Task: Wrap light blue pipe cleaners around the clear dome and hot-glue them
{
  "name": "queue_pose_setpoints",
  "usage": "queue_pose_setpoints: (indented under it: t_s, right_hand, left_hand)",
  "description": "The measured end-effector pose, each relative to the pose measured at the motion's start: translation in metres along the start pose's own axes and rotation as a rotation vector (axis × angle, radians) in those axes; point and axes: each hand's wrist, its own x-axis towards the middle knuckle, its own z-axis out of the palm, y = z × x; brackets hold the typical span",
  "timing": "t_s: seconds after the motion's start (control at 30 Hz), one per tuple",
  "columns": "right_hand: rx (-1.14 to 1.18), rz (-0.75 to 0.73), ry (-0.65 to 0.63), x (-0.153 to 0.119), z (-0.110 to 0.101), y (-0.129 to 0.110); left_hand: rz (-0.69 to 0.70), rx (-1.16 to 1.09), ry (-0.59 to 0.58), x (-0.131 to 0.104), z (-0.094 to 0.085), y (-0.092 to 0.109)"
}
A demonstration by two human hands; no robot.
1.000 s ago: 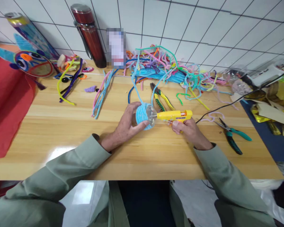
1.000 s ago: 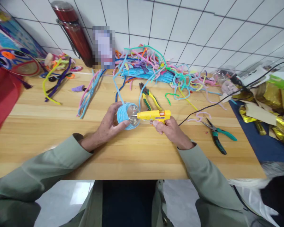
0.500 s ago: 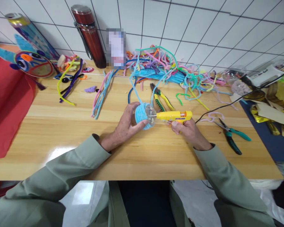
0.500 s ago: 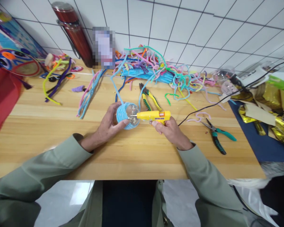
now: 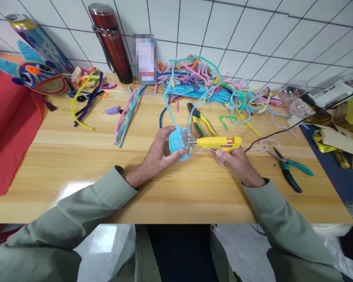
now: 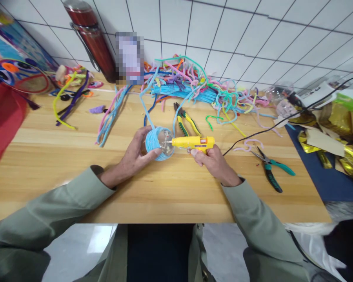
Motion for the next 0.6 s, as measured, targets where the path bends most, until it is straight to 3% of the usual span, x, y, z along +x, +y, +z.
queue_pose_setpoints:
  t_s: [0.6]
  right_hand:
    - [-0.061,0.005,-0.019,-0.0003,0.0022,-0.0062]
  left_hand:
    - [-0.006,-0.01,-0.002,0.001,-0.0001,0.0019]
